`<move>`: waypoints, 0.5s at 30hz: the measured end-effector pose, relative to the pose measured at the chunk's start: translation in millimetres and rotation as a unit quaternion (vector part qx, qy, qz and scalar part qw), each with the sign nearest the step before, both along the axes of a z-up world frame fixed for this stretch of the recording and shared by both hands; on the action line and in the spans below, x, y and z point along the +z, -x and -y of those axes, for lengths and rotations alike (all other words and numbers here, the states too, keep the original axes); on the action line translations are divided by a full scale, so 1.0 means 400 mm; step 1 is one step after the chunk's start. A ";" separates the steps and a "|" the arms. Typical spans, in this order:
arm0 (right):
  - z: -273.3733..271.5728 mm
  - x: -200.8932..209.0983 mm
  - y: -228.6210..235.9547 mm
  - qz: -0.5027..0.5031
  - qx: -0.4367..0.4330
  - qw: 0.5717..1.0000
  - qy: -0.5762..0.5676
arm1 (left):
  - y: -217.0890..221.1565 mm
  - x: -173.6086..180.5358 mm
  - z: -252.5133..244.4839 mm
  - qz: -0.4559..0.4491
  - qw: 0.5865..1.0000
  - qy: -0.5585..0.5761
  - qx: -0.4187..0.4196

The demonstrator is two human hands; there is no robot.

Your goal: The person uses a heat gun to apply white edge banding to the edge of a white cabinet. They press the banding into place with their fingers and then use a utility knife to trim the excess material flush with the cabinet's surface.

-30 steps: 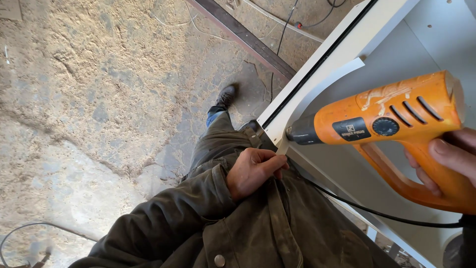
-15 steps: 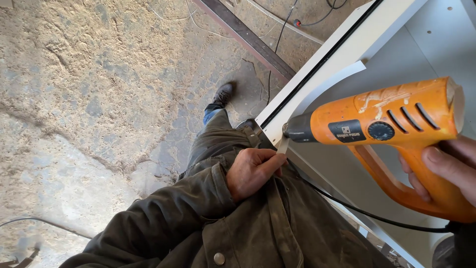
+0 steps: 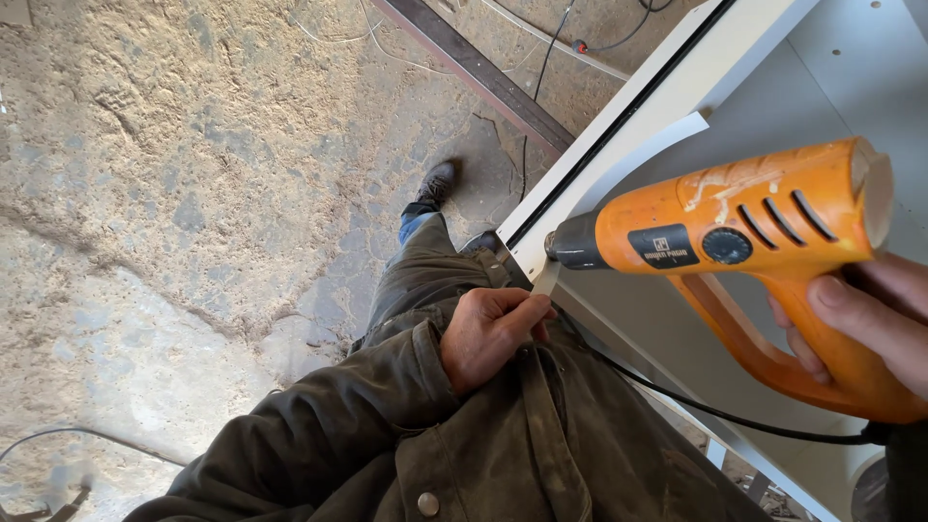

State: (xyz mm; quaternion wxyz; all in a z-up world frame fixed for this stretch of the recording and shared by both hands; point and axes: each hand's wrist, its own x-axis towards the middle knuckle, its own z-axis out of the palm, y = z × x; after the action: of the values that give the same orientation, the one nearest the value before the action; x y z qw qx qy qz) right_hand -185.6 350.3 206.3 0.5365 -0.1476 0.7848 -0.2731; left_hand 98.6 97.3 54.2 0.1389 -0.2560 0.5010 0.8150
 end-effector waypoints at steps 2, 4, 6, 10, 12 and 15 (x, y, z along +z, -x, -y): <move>-0.010 -0.010 0.016 0.008 -0.001 1.000 0.004 | 0.004 0.000 0.003 -0.001 1.000 -0.001 0.000; -0.011 -0.006 0.009 0.018 -0.002 1.000 0.005 | 0.004 0.001 0.000 0.000 1.000 -0.006 0.001; 0.010 0.010 -0.011 -0.028 -0.021 0.999 0.007 | 0.004 0.005 0.005 0.004 1.000 -0.010 -0.004; -0.077 -0.016 0.019 -0.015 -0.078 0.997 -0.019 | 0.000 0.012 0.002 0.013 1.000 -0.013 -0.014; -0.080 -0.015 0.020 0.015 -0.089 0.996 -0.023 | 0.001 0.015 0.001 0.025 0.999 -0.015 -0.028; -0.021 0.003 -0.004 0.000 -0.049 0.999 -0.005 | 0.000 0.019 0.002 0.033 0.999 -0.023 -0.034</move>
State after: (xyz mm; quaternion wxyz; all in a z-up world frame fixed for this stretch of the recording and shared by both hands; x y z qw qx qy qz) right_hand -183.8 358.9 207.3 0.5228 -0.1059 0.7928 -0.2949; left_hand 98.6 96.6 61.8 0.1891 -0.2622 0.4859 0.8121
